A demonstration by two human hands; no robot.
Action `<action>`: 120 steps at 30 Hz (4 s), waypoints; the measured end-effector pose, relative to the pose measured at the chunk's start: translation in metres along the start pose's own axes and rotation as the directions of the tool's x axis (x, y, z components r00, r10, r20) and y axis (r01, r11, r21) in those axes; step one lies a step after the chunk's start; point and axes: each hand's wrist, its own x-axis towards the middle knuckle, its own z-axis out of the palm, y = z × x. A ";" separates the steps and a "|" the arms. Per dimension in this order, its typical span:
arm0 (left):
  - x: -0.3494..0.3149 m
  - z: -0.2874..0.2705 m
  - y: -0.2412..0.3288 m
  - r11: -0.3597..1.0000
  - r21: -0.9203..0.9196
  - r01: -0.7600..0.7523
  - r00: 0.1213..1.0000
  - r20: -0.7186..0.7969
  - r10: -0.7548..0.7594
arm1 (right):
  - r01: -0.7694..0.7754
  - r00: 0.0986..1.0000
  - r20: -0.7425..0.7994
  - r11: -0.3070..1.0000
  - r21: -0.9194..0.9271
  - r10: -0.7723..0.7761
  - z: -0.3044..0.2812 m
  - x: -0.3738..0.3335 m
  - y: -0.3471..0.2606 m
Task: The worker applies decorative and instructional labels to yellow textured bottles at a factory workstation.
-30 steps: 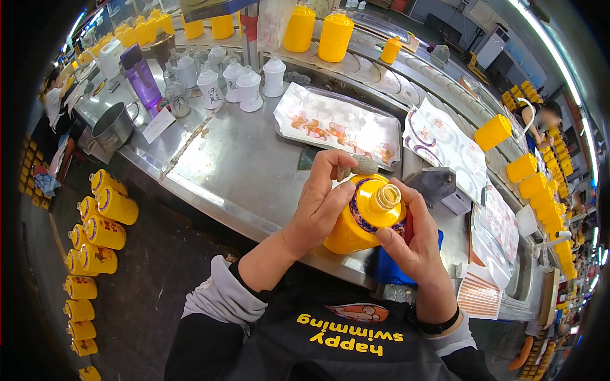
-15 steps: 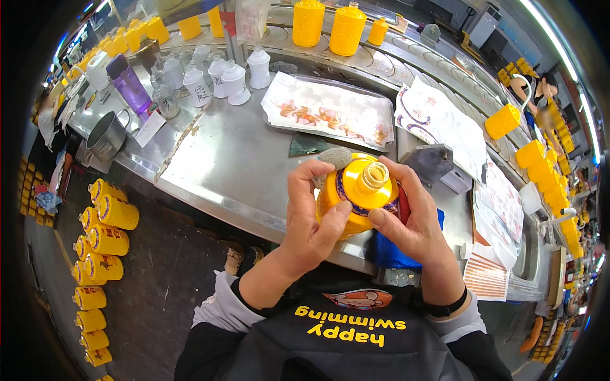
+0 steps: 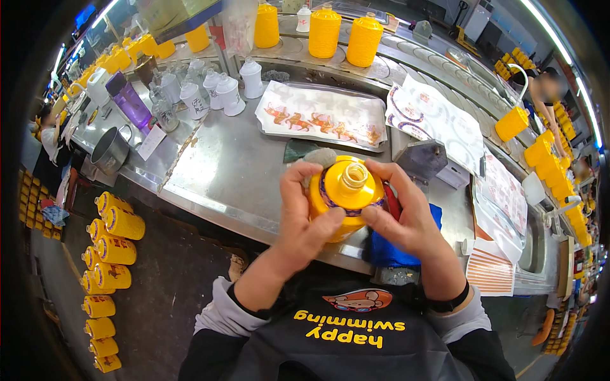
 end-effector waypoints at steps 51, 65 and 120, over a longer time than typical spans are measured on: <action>-0.008 -0.003 -0.010 0.991 0.131 -0.014 0.999 0.048 0.008 | -0.335 0.936 0.105 0.763 0.553 0.335 -0.008 -0.011 0.000; 0.004 -0.012 0.014 0.938 0.346 0.029 0.999 0.022 -0.039 | -0.028 0.999 -0.040 0.997 0.072 0.031 -0.002 0.003 -0.006; 0.007 -0.005 0.006 0.983 0.178 0.046 0.999 -0.030 -0.041 | 0.017 0.993 -0.116 1.000 -0.008 -0.018 0.008 0.005 -0.009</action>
